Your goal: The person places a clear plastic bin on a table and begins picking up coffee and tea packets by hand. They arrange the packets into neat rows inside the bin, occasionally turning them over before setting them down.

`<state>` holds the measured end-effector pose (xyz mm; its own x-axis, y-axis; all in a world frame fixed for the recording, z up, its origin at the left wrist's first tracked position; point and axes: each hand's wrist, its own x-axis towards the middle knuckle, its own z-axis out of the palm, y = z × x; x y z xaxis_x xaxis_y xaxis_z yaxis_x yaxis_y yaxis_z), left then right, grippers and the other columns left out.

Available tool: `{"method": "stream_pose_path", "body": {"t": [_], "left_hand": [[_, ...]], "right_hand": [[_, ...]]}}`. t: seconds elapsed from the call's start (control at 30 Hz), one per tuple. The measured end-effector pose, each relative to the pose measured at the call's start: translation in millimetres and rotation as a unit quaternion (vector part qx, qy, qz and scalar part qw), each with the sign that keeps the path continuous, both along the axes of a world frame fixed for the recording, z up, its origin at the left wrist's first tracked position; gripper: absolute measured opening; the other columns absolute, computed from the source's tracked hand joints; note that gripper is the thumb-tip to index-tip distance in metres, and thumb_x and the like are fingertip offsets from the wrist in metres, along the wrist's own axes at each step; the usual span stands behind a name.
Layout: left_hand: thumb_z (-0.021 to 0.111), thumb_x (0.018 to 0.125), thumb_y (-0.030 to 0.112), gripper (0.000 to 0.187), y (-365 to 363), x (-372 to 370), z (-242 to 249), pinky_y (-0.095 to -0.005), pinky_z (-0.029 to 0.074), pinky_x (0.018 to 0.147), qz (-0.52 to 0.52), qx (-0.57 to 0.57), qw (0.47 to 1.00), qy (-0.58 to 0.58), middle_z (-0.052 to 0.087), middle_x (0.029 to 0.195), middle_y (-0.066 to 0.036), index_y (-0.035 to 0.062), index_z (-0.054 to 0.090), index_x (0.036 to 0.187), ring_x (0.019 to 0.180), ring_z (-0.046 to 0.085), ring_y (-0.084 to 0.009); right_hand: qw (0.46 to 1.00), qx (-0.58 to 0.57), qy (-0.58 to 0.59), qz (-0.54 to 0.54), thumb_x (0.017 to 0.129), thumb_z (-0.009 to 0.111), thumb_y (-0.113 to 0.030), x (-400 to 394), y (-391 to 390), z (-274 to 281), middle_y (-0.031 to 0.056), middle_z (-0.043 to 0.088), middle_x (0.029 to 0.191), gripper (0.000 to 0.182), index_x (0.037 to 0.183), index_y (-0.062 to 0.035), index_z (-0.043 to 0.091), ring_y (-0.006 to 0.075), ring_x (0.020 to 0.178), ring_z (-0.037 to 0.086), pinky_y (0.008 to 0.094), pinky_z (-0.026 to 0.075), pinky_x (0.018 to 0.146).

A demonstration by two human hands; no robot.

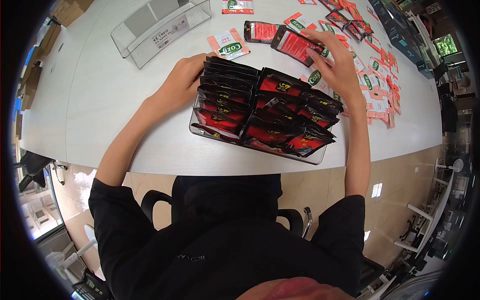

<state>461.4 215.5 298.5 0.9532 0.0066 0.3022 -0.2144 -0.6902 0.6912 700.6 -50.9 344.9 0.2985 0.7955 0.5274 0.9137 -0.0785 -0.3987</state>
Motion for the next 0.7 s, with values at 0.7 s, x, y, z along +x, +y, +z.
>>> {"method": "stream_pose_path", "body": {"t": [0.7], "left_hand": [[0.072,0.072,0.006,0.036,1.7,-1.0,0.0,-0.0352,0.052,0.079,-0.004,-0.005,1.000,0.023,0.066,0.103,-0.015,-0.0037,0.068,0.107,0.086,0.066,-0.0305]], "right_hand": [[0.999,-0.020,0.028,0.036,0.089,0.070,-0.009,-3.8,-1.4,2.5,0.0066,0.073,0.113,0.039,0.126,-0.0189,0.069,0.0232,0.085,0.068,0.0322,0.055,0.072]]}}
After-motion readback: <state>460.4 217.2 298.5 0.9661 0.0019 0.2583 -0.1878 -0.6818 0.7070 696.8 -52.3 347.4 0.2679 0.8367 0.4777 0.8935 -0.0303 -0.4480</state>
